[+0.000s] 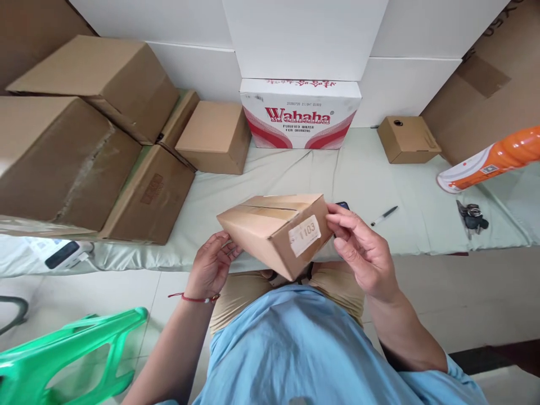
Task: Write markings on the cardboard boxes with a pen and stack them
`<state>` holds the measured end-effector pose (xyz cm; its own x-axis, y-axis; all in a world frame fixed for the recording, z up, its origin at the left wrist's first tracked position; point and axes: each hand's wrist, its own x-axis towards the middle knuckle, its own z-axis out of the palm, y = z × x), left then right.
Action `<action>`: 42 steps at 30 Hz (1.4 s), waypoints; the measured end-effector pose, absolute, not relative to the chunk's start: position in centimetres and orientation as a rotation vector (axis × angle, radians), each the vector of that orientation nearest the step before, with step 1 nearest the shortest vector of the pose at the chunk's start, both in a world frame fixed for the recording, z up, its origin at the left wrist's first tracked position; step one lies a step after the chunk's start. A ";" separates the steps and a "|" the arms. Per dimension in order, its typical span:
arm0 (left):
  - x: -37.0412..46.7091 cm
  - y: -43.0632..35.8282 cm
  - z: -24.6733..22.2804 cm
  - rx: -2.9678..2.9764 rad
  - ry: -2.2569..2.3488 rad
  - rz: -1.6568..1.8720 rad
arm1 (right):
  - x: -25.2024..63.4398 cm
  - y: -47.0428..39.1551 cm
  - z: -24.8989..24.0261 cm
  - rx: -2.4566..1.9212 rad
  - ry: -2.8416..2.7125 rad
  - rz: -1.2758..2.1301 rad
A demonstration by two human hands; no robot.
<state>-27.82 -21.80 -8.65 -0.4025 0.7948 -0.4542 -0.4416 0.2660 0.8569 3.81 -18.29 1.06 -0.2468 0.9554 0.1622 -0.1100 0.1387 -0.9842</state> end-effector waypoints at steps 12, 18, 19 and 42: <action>-27.0 -22.7 -7.1 0.340 1.551 1.338 | 4.9 -18.0 -4.8 -0.989 -1.052 1.346; -25.8 -24.1 -7.4 0.498 1.460 1.360 | 5.0 -17.9 -5.3 -1.085 -1.042 1.265; -25.5 -24.5 -7.4 0.543 1.443 1.370 | 5.1 -17.8 -5.5 -1.095 -1.034 1.264; -25.1 -26.8 -7.3 1.218 1.545 1.653 | 7.4 -17.4 -6.7 -1.187 -0.937 1.229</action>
